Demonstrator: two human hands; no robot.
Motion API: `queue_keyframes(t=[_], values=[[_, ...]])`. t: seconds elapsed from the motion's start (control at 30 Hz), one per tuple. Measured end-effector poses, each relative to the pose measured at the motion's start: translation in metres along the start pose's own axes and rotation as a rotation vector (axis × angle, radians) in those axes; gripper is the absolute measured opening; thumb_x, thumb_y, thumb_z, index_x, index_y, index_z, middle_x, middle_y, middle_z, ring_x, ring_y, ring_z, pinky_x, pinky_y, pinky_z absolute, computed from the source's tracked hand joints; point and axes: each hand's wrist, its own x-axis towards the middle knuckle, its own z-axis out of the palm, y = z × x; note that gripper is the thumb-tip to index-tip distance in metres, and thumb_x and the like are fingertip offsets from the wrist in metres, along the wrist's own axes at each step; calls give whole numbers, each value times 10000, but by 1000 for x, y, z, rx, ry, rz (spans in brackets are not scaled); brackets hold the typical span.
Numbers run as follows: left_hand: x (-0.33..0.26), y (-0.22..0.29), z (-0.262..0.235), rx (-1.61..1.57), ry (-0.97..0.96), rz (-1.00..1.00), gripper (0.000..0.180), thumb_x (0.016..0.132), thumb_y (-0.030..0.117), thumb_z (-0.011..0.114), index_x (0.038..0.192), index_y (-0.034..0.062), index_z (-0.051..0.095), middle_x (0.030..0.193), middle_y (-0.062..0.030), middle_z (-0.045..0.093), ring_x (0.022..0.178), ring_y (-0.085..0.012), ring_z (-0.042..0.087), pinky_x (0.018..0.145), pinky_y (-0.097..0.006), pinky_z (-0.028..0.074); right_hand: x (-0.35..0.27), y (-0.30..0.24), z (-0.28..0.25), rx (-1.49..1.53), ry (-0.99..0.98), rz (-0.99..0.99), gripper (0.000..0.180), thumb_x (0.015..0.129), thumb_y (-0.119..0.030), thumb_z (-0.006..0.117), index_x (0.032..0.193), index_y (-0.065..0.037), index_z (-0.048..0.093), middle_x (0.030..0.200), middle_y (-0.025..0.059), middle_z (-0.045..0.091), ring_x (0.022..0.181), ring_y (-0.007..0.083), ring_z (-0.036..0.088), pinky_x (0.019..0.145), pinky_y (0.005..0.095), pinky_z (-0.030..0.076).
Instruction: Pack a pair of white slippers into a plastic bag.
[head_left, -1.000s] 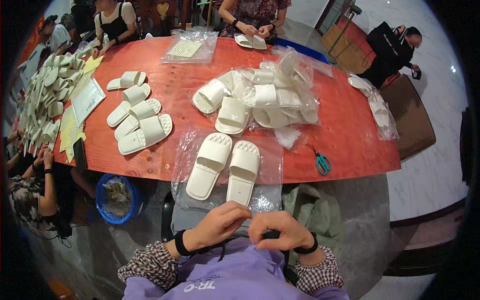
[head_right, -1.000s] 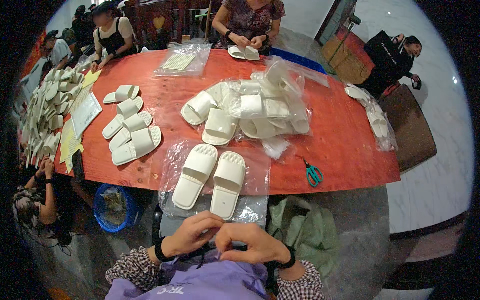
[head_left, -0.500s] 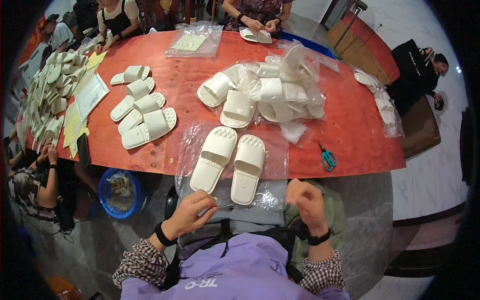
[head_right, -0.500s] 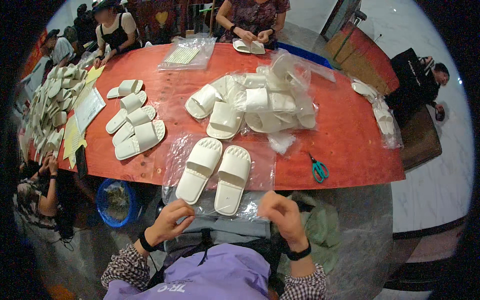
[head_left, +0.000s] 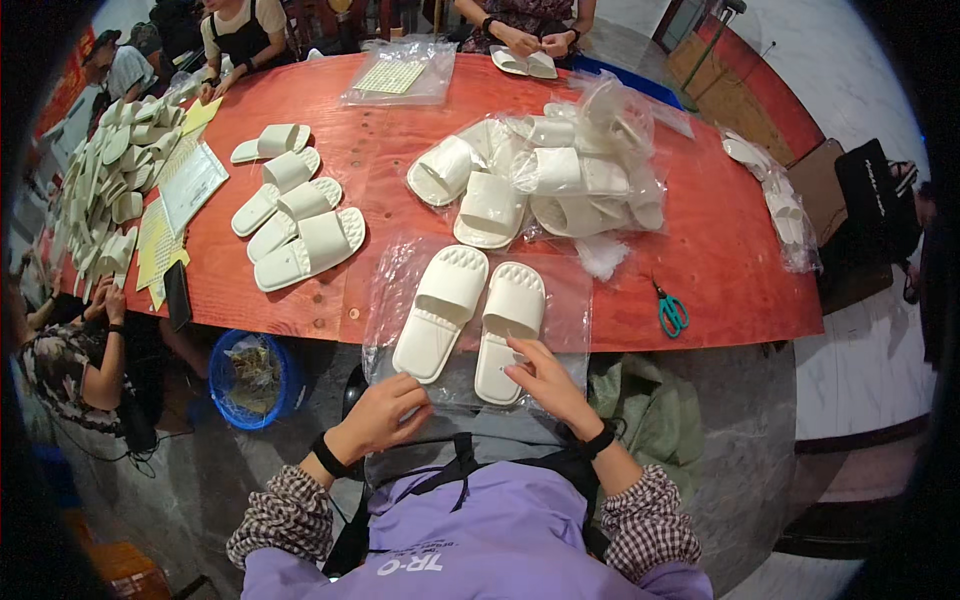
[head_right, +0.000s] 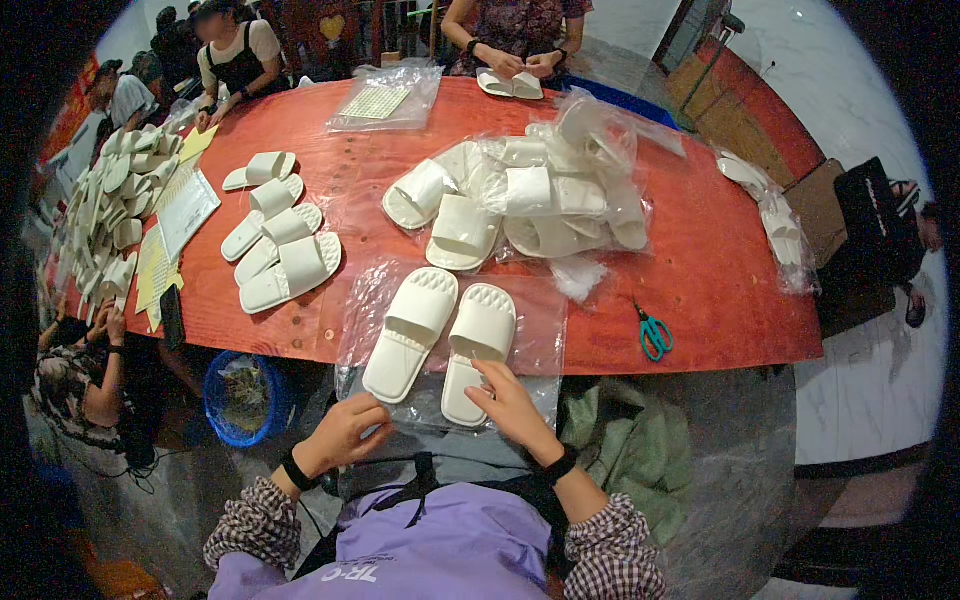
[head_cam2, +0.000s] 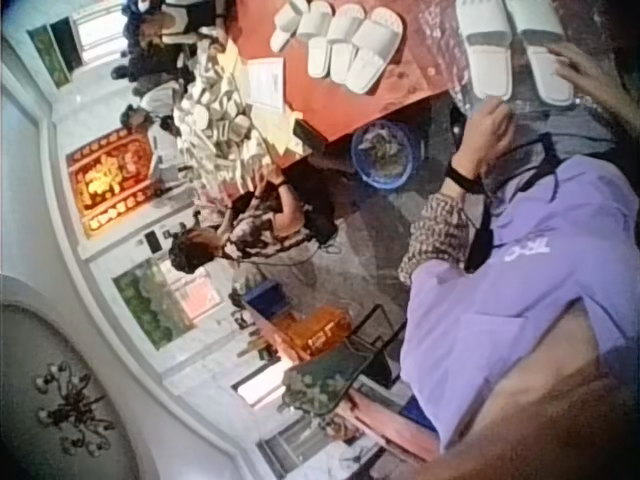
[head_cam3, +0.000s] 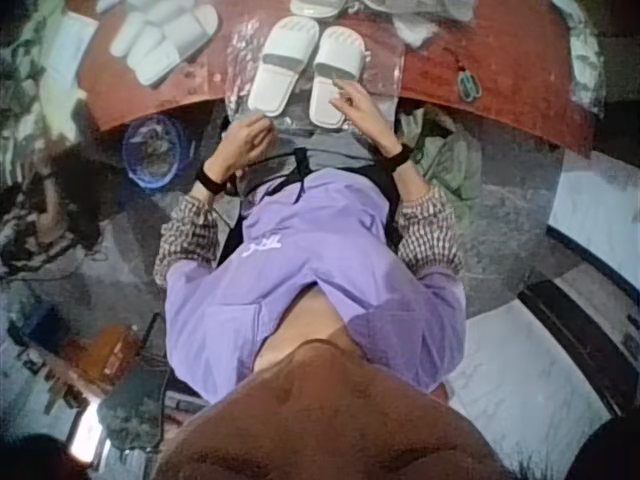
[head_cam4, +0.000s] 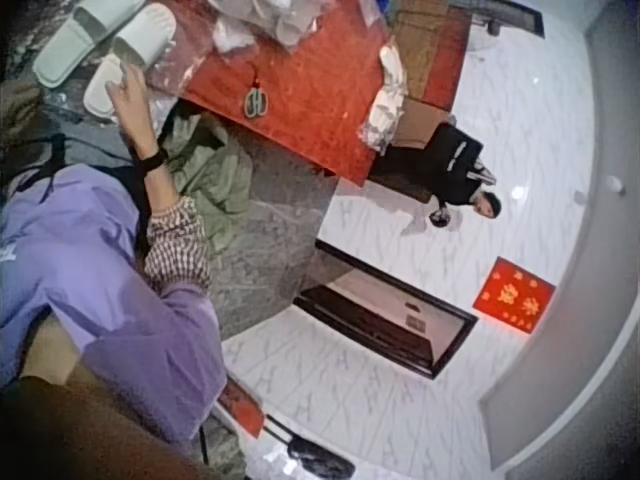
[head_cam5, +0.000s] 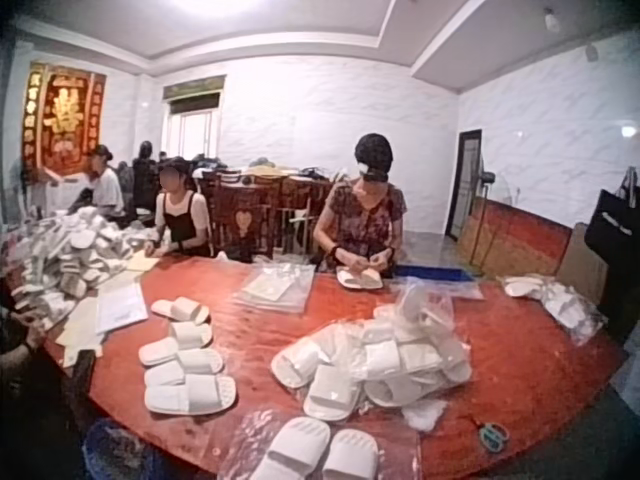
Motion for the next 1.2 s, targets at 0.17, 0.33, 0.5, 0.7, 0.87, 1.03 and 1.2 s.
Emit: queue_keyframes(t=[0.17, 0.33, 0.5, 0.7, 0.87, 1.03, 1.2], values=[[18, -19, 1, 78, 17, -10, 107, 808, 98, 655, 798, 36, 568, 800, -113, 547, 782, -301, 548, 683, -399, 458, 20, 25, 15, -374, 52, -170, 625, 883, -277, 633, 1329, 102, 412, 1319, 244, 427, 1222, 370, 442, 1036, 419, 364], [46, -31, 14, 244, -29, 3, 143, 826, 142, 650, 773, 33, 576, 768, -122, 559, 765, -315, 564, 680, -422, 467, 34, 30, 31, -518, 104, -153, 704, 898, -330, 607, 1343, 141, 331, 1298, 306, 392, 1255, 432, 339, 1071, 423, 290], [69, -47, 34, 333, -8, -12, 162, 825, 183, 636, 756, 45, 587, 769, -121, 585, 782, -309, 583, 709, -415, 481, 28, 20, 24, -516, 113, -279, 571, 910, -279, 600, 1319, 79, 426, 1262, 272, 445, 1173, 396, 436, 1006, 421, 356], [83, -55, 41, 344, 16, -34, 152, 807, 185, 638, 756, 46, 605, 760, -127, 608, 785, -311, 602, 725, -421, 484, 37, 2, -40, -248, 308, -124, 193, 917, -127, 559, 1001, 8, 667, 969, 140, 658, 849, 220, 654, 759, 300, 512], [83, -63, 46, 297, 4, -88, 166, 846, 199, 610, 820, 36, 596, 822, -143, 612, 818, -341, 586, 738, -443, 484, 95, 46, -74, -366, 479, -74, 250, 874, -165, 616, 1052, 8, 585, 874, 184, 668, 819, 307, 656, 723, 397, 508], [87, -63, 49, 225, 21, -65, 177, 867, 201, 595, 877, 25, 589, 869, -159, 602, 864, -351, 572, 763, -446, 467, 130, 64, -75, -409, 613, -10, 227, 812, -141, 667, 967, -12, 563, 769, 153, 669, 760, 308, 659, 695, 401, 501], [86, -61, 47, 211, 31, -85, 173, 854, 167, 611, 956, 31, 577, 956, -158, 582, 904, -351, 558, 791, -437, 463, 124, 52, -68, -347, 641, -108, 176, 801, -55, 629, 972, -18, 604, 785, 105, 677, 744, 228, 667, 692, 350, 509]])
